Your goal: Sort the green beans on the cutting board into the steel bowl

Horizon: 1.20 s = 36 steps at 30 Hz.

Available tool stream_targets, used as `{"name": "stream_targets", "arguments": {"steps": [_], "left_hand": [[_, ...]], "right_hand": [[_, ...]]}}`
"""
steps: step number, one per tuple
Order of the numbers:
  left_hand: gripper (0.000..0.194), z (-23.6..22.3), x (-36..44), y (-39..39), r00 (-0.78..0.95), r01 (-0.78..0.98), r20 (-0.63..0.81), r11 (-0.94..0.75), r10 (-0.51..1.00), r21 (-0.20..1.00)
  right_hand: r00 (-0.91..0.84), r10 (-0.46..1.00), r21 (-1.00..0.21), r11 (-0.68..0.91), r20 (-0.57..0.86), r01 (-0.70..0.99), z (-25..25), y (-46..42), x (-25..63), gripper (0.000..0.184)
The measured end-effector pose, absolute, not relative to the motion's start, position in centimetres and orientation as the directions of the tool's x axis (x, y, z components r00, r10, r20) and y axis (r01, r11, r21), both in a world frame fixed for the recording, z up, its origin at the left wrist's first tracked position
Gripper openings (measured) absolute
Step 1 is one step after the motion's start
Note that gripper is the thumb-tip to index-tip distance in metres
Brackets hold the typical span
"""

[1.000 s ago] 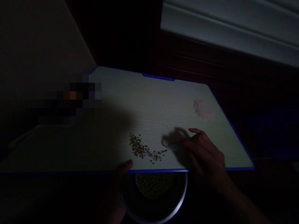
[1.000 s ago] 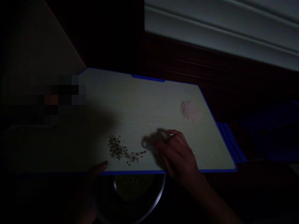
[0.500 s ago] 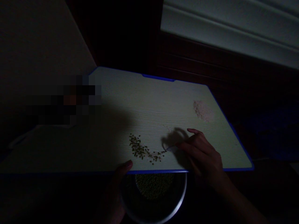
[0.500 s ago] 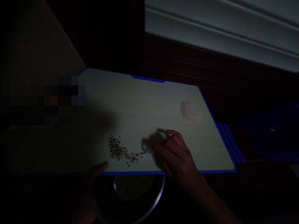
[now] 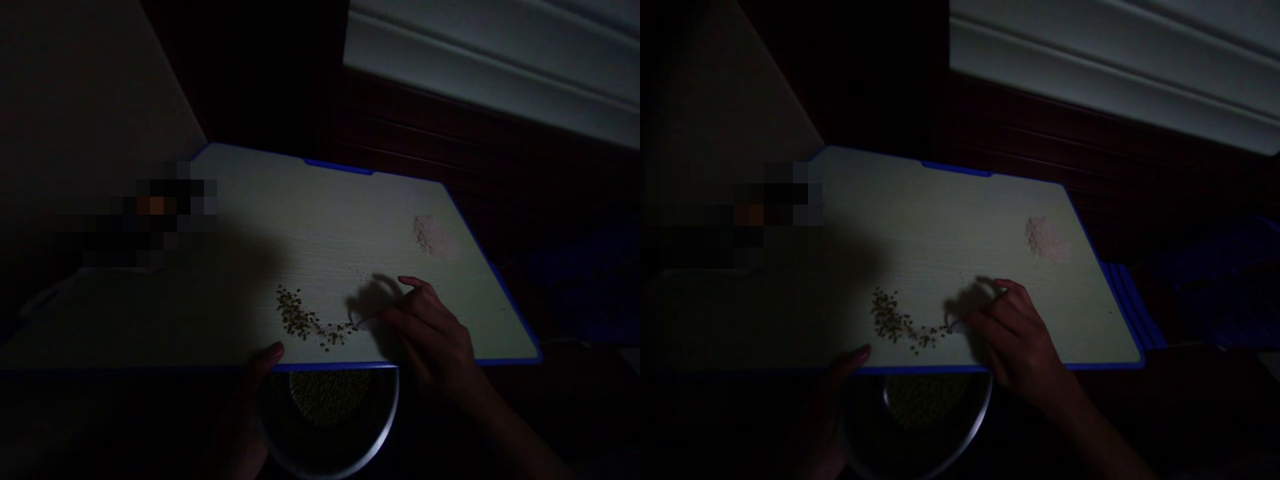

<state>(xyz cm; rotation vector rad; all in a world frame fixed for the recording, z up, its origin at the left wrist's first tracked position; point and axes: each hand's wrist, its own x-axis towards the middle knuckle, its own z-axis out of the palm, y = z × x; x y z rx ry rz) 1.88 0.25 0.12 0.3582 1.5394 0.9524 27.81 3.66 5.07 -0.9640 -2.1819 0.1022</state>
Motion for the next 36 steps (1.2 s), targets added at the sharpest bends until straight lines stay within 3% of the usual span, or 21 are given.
{"name": "stream_targets", "arguments": {"steps": [4, 11, 17, 20, 23, 27, 30, 32, 36], "left_hand": [[0.044, -0.8, 1.4, -0.3, -0.273, -0.240, -0.607, 0.558, 0.746, 0.794], [0.023, 0.6, 2.0, 0.3, -0.243, -0.318, -0.702, 0.628, 0.670, 0.710], [0.033, 0.0, 2.2, 0.0, -0.370, -0.196, -0.562, 0.529, 0.740, 0.826], [0.019, 1.0, 2.3, 0.4, -0.345, -0.231, -0.641, 0.599, 0.686, 0.766], [0.022, 1.3, 2.2, 0.4, -0.274, -0.258, -0.682, 0.631, 0.679, 0.732], [0.040, -0.1, 1.9, -0.1, -0.362, -0.158, -0.541, 0.522, 0.759, 0.838], [0.036, -0.6, 1.9, 0.1, -0.453, -0.110, -0.513, 0.525, 0.729, 0.844], [0.032, -0.3, 1.9, 0.3, -0.443, -0.176, -0.575, 0.562, 0.688, 0.808], [0.035, 0.1, 1.8, 0.4, -0.255, -0.382, -0.726, 0.623, 0.639, 0.682]], "right_hand": [[-0.451, 0.668, -0.353, 0.718, 0.592, 0.600, 5.1, 3.5, 27.9, 0.036], [-0.455, 0.658, -0.362, 0.731, 0.600, 0.579, 5.0, 3.6, 28.0, 0.035], [-0.471, 0.655, -0.385, 0.742, 0.590, 0.549, 5.1, 3.6, 27.9, 0.033], [-0.473, 0.658, -0.410, 0.744, 0.586, 0.528, 5.2, 3.6, 27.9, 0.032], [-0.466, 0.661, -0.431, 0.744, 0.588, 0.511, 5.2, 3.6, 27.9, 0.032], [-0.468, 0.657, -0.433, 0.748, 0.591, 0.503, 5.1, 3.6, 27.9, 0.032], [-0.470, 0.669, -0.439, 0.738, 0.576, 0.513, 5.4, 3.6, 27.8, 0.031], [-0.470, 0.670, -0.434, 0.736, 0.574, 0.520, 5.5, 3.6, 27.7, 0.030], [-0.472, 0.663, -0.427, 0.742, 0.581, 0.516, 5.6, 3.6, 27.7, 0.025]]}}
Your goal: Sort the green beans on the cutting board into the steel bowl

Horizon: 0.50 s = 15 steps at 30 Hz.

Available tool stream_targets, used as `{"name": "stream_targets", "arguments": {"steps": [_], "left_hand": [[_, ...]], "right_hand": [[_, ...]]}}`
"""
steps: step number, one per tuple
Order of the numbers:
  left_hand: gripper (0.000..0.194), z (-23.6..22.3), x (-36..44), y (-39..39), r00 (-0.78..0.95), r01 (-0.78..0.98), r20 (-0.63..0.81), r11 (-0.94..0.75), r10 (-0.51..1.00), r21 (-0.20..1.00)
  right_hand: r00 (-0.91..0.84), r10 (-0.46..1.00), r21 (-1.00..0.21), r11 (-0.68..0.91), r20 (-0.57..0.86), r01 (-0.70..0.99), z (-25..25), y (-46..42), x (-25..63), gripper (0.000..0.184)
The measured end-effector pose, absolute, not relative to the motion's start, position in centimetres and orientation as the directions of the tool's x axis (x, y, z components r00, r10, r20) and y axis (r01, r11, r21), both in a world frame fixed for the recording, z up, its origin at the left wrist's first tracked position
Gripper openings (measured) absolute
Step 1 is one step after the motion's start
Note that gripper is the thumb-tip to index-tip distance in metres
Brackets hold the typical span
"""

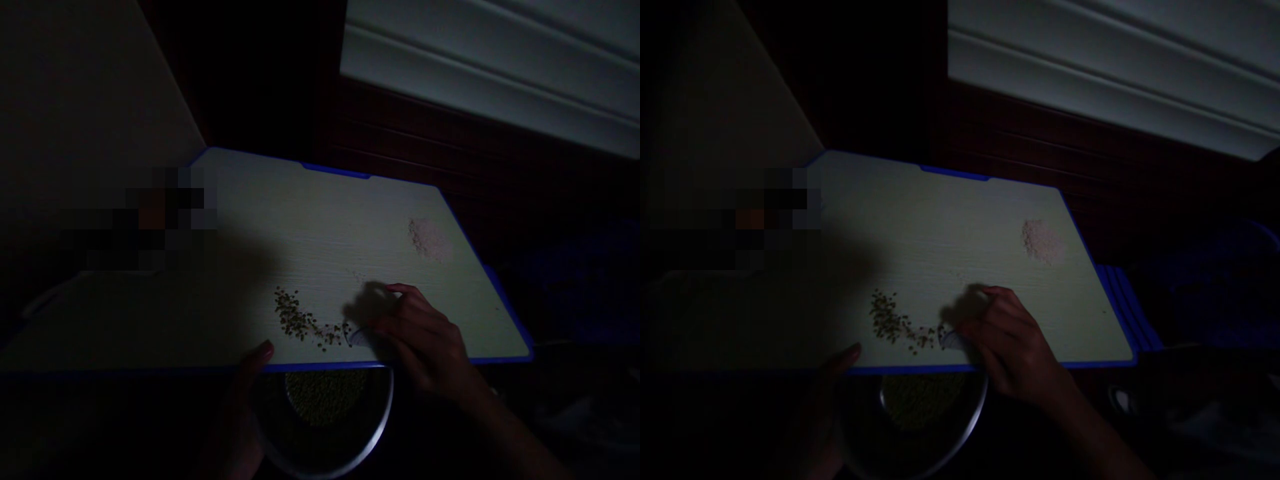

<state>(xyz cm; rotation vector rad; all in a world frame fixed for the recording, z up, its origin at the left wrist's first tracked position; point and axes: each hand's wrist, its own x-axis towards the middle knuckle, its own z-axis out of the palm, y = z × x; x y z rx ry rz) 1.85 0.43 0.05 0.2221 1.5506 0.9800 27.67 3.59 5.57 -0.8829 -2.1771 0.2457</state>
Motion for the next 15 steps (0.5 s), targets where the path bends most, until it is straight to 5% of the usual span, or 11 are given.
{"name": "stream_targets", "arguments": {"steps": [5, 15], "left_hand": [[0.045, -0.32, 1.29, -0.27, -0.293, -0.242, -0.588, 0.536, 0.754, 0.809], [0.047, -0.66, 0.94, -0.26, -0.270, -0.201, -0.579, 0.543, 0.770, 0.816]], "right_hand": [[-0.466, 0.670, -0.444, 0.737, 0.577, 0.510, 5.54, 3.57, 27.68, 0.023], [-0.513, 0.628, -0.454, 0.778, 0.586, 0.434, 5.27, 3.41, 27.88, 0.031]]}}
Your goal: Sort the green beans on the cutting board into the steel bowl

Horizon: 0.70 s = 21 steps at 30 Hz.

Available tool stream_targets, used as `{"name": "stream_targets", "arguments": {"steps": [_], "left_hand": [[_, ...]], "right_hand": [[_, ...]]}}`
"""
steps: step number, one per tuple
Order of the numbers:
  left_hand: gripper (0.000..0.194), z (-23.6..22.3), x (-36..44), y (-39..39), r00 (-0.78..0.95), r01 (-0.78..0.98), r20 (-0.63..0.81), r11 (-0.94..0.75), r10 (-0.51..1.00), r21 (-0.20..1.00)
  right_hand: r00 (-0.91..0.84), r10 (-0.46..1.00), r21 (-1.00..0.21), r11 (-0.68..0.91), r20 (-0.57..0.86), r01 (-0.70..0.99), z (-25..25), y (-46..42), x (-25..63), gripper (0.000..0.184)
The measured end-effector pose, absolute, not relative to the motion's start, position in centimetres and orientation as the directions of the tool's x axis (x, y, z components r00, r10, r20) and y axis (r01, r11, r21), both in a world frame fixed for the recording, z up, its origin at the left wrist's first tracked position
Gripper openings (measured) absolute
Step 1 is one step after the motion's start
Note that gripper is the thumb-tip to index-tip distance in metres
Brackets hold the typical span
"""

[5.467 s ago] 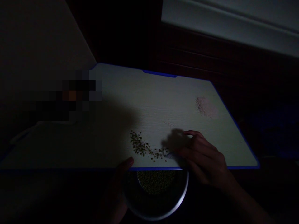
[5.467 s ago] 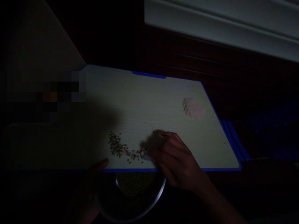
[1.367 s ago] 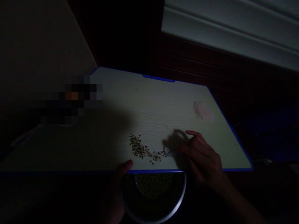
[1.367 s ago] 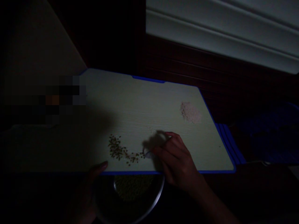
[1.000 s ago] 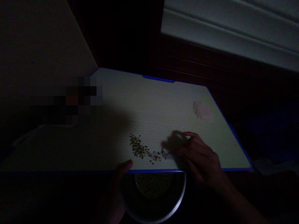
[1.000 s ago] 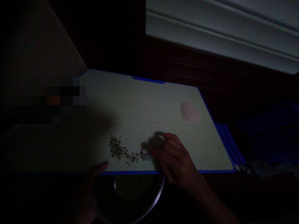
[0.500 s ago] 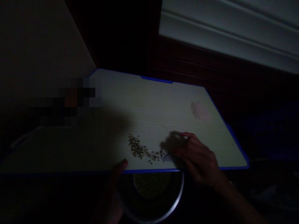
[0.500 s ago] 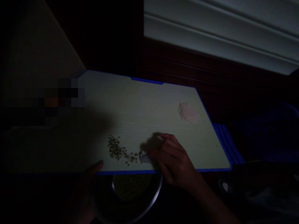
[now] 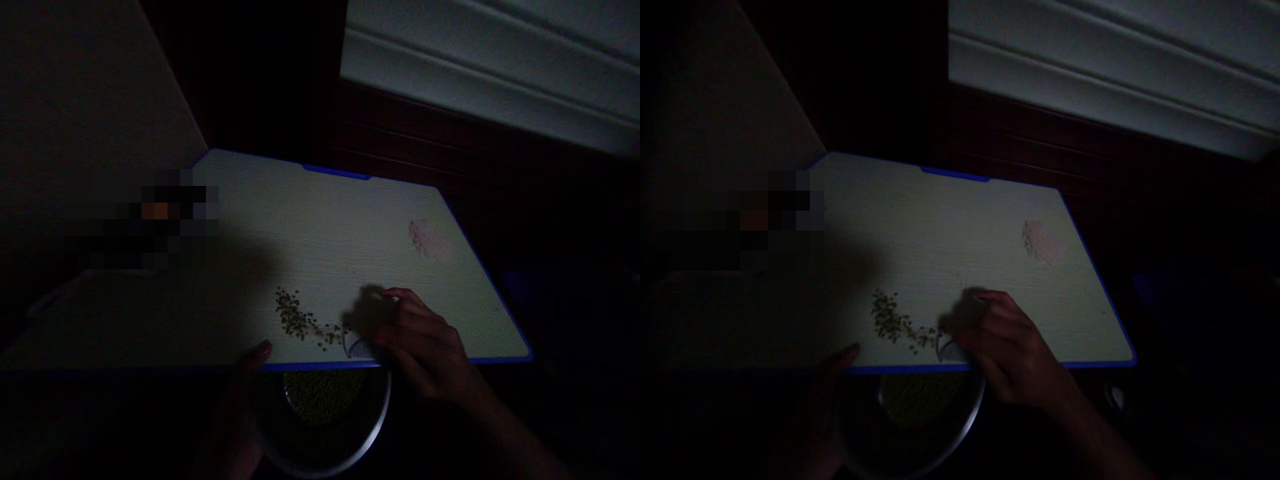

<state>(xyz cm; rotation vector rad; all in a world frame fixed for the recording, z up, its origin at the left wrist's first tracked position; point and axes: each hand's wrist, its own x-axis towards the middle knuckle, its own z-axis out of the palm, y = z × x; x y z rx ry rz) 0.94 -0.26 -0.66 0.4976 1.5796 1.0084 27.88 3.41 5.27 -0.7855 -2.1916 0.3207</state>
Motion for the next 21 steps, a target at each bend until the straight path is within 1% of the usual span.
{"name": "stream_targets", "arguments": {"steps": [2, 6, 9, 11, 12, 13, 14, 16, 19, 21], "left_hand": [[0.048, -0.4, 0.8, -0.3, -0.242, -0.218, -0.609, 0.570, 0.755, 0.792], [0.044, 0.4, 1.1, -0.1, -0.316, -0.207, -0.596, 0.560, 0.738, 0.802], [0.049, 0.6, 1.6, 0.1, -0.292, -0.274, -0.652, 0.592, 0.700, 0.758], [0.051, 0.8, 1.8, 0.3, -0.285, -0.294, -0.650, 0.581, 0.704, 0.759], [0.048, 1.0, 2.0, 0.4, -0.294, -0.297, -0.649, 0.579, 0.702, 0.760], [0.046, 1.2, 2.0, 0.6, -0.305, -0.292, -0.643, 0.573, 0.703, 0.766], [0.041, 1.4, 2.1, 0.7, -0.280, -0.325, -0.693, 0.614, 0.664, 0.720], [0.038, 1.6, 2.1, 0.7, -0.234, -0.355, -0.727, 0.639, 0.646, 0.682], [0.044, 1.2, 1.8, 0.4, -0.289, -0.256, -0.615, 0.560, 0.734, 0.788], [0.043, 0.7, 1.5, 0.1, -0.290, -0.216, -0.598, 0.558, 0.747, 0.801]], "right_hand": [[-0.517, 0.627, -0.470, 0.779, 0.582, 0.416, 5.2, 3.4, 27.9, 0.031], [-0.531, 0.641, -0.494, 0.767, 0.554, 0.411, 5.4, 3.4, 27.9, 0.029], [-0.536, 0.626, -0.492, 0.779, 0.566, 0.390, 5.6, 3.4, 27.8, 0.028], [-0.538, 0.619, -0.487, 0.784, 0.572, 0.384, 5.6, 3.4, 27.9, 0.027], [-0.529, 0.619, -0.483, 0.785, 0.581, 0.388, 5.5, 3.4, 27.9, 0.027], [-0.509, 0.628, -0.480, 0.778, 0.589, 0.406, 5.4, 3.4, 27.9, 0.027], [-0.478, 0.641, -0.471, 0.767, 0.600, 0.436, 5.3, 3.5, 28.0, 0.028], [-0.417, 0.662, -0.437, 0.736, 0.623, 0.516, 5.1, 3.5, 28.0, 0.028], [-0.396, 0.670, -0.363, 0.702, 0.628, 0.613, 4.9, 3.7, 27.8, 0.028], [-0.419, 0.665, -0.331, 0.703, 0.618, 0.629, 5.0, 3.8, 27.6, 0.028]]}}
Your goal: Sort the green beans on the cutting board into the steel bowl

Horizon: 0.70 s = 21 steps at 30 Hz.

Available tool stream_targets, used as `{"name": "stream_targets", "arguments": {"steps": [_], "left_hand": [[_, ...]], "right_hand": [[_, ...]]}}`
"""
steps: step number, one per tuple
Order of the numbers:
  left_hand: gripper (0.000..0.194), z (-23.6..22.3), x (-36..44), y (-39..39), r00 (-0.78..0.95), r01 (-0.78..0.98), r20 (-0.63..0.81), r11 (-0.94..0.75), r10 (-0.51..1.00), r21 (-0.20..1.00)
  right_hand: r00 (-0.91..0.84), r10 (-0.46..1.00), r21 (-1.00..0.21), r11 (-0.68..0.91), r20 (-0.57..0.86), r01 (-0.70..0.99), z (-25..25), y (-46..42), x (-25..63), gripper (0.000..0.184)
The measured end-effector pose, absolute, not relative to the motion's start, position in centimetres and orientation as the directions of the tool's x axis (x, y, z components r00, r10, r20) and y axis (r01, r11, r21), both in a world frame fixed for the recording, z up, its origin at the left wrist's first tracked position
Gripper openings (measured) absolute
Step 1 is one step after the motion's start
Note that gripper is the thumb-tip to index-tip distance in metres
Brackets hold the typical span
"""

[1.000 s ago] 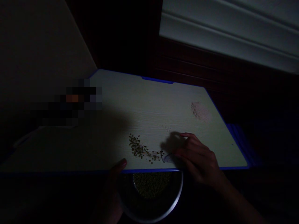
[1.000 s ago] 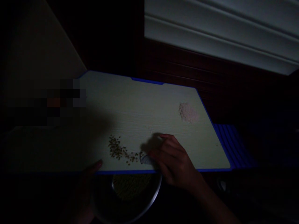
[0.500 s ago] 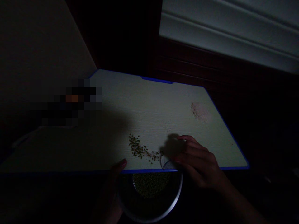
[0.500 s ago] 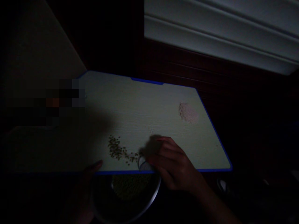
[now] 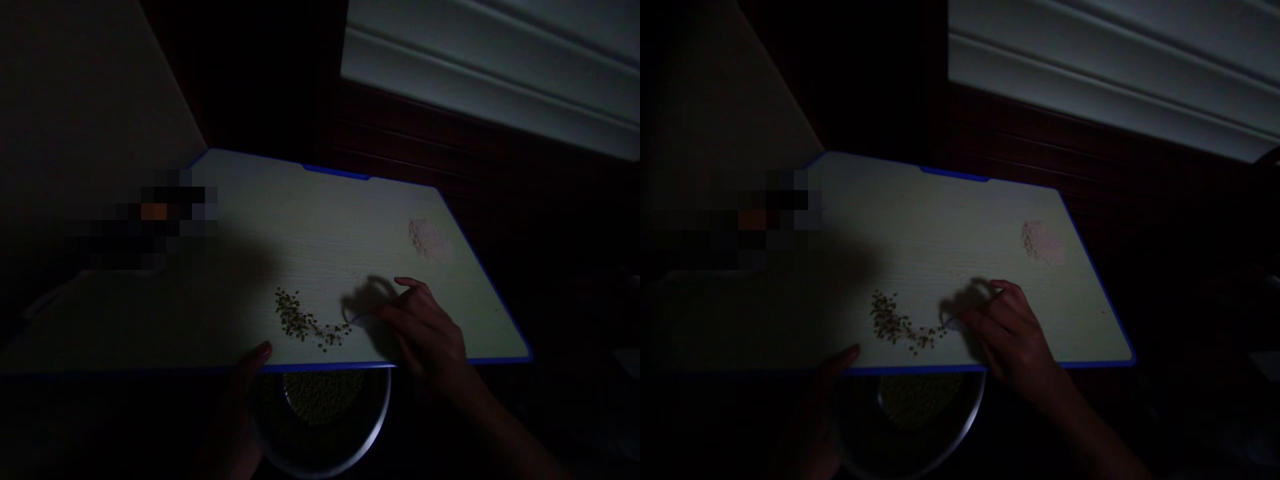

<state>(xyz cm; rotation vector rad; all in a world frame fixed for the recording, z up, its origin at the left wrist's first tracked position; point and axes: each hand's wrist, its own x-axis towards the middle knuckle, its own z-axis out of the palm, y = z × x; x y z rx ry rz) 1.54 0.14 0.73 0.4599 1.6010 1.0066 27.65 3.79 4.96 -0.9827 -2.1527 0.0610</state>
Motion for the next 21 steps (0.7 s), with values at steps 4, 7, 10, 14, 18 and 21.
{"name": "stream_targets", "arguments": {"steps": [4, 7, 10, 14, 18, 21], "left_hand": [[0.043, 0.6, 1.3, 0.0, -0.275, -0.193, -0.614, 0.583, 0.740, 0.789], [0.044, 1.2, 1.6, 0.3, -0.263, -0.258, -0.649, 0.596, 0.714, 0.760], [0.041, 1.4, 1.7, 0.6, -0.283, -0.267, -0.652, 0.595, 0.703, 0.758], [0.039, -0.1, 0.9, 0.2, -0.324, -0.062, -0.524, 0.535, 0.787, 0.842], [0.049, -1.7, -0.2, -0.4, -0.287, 0.113, -0.411, 0.457, 0.865, 0.882], [0.047, -2.0, -0.3, -0.4, -0.316, 0.121, -0.412, 0.467, 0.855, 0.876]], "right_hand": [[-0.444, 0.652, -0.330, 0.724, 0.615, 0.606, 5.2, 3.7, 27.6, 0.030], [-0.461, 0.653, -0.352, 0.734, 0.601, 0.581, 5.3, 3.6, 27.6, 0.031], [-0.480, 0.649, -0.354, 0.742, 0.590, 0.569, 5.3, 3.6, 27.6, 0.030], [-0.494, 0.640, -0.366, 0.756, 0.589, 0.543, 5.4, 3.7, 27.6, 0.030], [-0.520, 0.621, -0.388, 0.779, 0.587, 0.493, 5.3, 3.7, 27.6, 0.032], [-0.535, 0.598, -0.395, 0.800, 0.597, 0.453, 5.1, 3.8, 27.8, 0.030]]}}
